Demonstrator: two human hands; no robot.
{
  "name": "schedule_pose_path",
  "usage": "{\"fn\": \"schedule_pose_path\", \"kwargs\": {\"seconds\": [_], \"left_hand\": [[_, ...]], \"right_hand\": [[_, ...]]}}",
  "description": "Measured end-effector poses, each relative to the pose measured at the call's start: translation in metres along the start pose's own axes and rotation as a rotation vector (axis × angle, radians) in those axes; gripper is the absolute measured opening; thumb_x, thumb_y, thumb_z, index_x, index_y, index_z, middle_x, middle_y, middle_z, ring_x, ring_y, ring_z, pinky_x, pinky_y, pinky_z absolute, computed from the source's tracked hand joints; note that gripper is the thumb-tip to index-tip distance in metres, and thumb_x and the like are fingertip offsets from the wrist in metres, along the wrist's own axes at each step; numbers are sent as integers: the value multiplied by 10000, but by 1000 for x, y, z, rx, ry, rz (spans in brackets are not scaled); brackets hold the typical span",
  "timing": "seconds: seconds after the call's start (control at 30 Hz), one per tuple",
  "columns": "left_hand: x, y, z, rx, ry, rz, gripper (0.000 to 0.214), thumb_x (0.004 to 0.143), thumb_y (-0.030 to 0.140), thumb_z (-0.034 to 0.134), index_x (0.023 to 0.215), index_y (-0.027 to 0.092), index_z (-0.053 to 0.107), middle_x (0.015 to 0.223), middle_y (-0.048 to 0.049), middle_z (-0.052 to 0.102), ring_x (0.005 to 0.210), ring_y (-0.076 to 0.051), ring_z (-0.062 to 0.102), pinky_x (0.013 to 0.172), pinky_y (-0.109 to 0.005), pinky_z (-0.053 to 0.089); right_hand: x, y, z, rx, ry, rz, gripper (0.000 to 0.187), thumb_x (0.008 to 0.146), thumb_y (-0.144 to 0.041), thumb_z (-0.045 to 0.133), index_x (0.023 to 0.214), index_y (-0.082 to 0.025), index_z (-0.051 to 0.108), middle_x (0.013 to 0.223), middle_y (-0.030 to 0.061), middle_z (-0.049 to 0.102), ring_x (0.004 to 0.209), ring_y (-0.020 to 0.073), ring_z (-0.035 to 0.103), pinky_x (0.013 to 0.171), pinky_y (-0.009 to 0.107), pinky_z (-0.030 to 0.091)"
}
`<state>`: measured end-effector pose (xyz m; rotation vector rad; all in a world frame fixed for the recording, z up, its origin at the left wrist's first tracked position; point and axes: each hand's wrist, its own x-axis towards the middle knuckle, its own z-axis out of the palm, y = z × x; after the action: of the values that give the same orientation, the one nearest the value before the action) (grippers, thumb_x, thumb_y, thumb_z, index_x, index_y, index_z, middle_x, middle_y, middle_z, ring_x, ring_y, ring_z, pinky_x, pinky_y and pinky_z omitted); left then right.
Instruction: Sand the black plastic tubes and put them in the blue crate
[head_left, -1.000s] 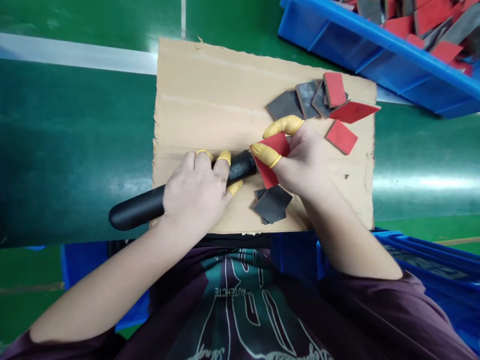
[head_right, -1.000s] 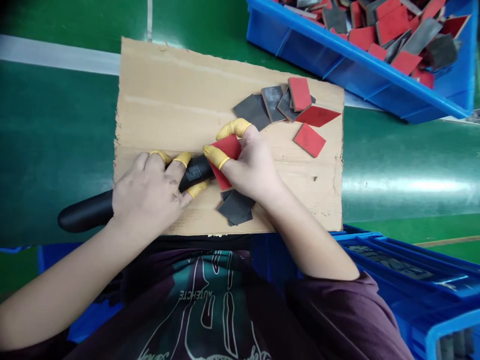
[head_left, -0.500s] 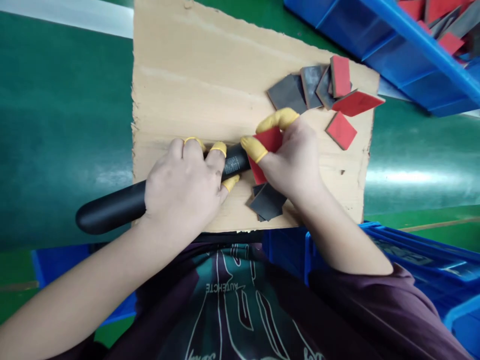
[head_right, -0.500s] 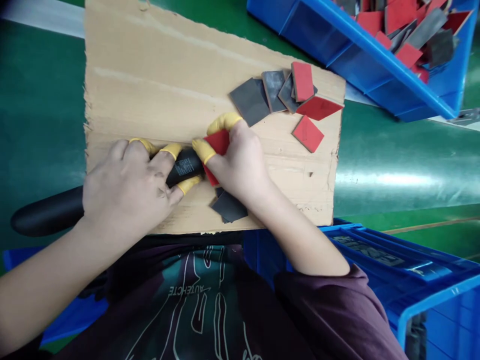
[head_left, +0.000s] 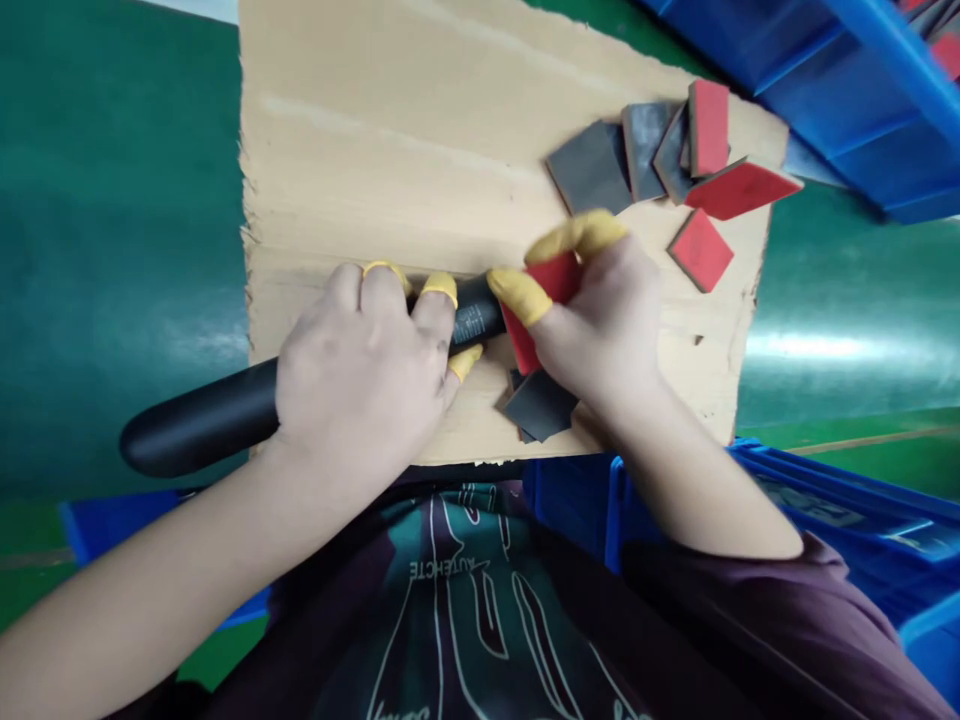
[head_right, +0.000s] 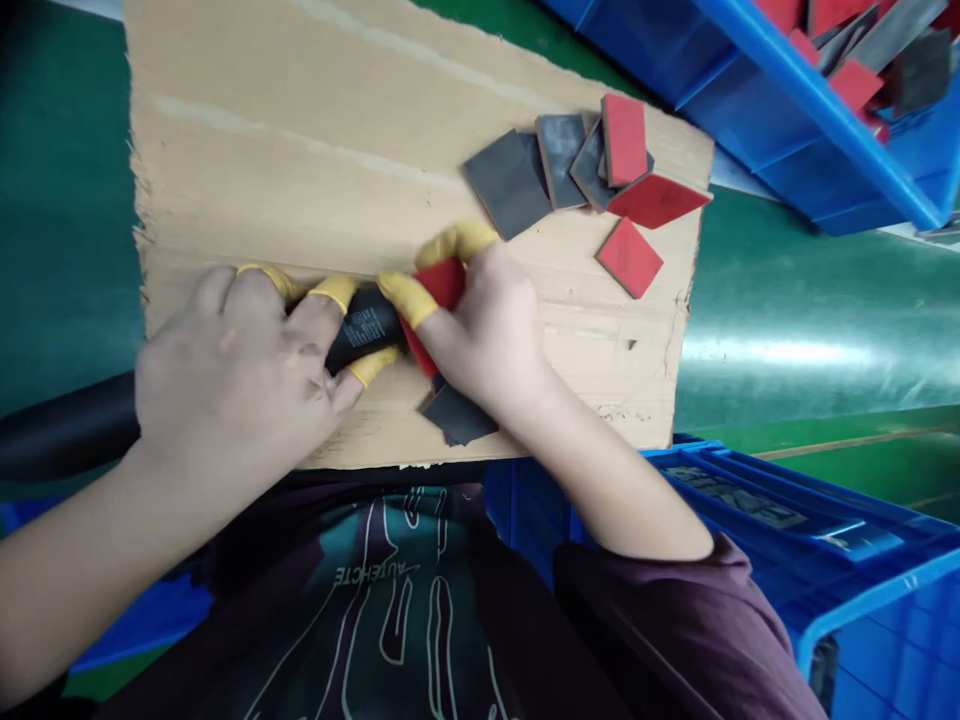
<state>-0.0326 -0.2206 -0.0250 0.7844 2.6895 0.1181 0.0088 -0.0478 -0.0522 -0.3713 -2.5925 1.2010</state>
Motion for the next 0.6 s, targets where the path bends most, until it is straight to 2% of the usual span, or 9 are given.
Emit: {"fn": "schedule_pose_path", "kwargs": {"seconds": [0.17, 0.33, 0.5, 0.6], "left_hand": [[1, 1, 0, 5, -11, 11, 283, 852, 371, 594, 1071, 205, 661, 1038, -139, 570, 1098, -362, 534, 836, -447, 492], [1, 1, -2, 50, -20, 19, 297, 840, 377, 600, 1085, 219, 658, 1033, -135, 583, 1087, -356, 534, 801, -429, 501], [0, 0, -2, 25, -25, 30, 295, 834, 339, 612, 1093, 204, 658, 1035, -147, 583, 1092, -358, 537, 791, -426, 502], [0, 0, -1, 12, -21, 21, 296, 835, 351, 617, 1086, 200, 661, 1044, -147, 579, 1105, -364, 532, 810, -436, 497]], "right_hand": [[-1, 1, 1, -6, -36, 51, 307, 864, -509, 707, 865, -258, 531, 814, 1, 635, 840, 190, 657, 793, 380, 594], [0, 0, 1, -16, -82, 36, 264, 902, -498, 658, 923, -269, 530, 897, 13, 647, 985, 229, 681, 901, 430, 585], [-4, -6, -4, -48, -98, 50, 251, 920, -506, 628, 930, -285, 512, 857, 21, 657, 849, 216, 687, 760, 393, 600], [-2, -8, -4, -115, -111, 21, 259, 915, -520, 635, 944, -284, 529, 854, 21, 657, 900, 237, 695, 807, 403, 583]]}}
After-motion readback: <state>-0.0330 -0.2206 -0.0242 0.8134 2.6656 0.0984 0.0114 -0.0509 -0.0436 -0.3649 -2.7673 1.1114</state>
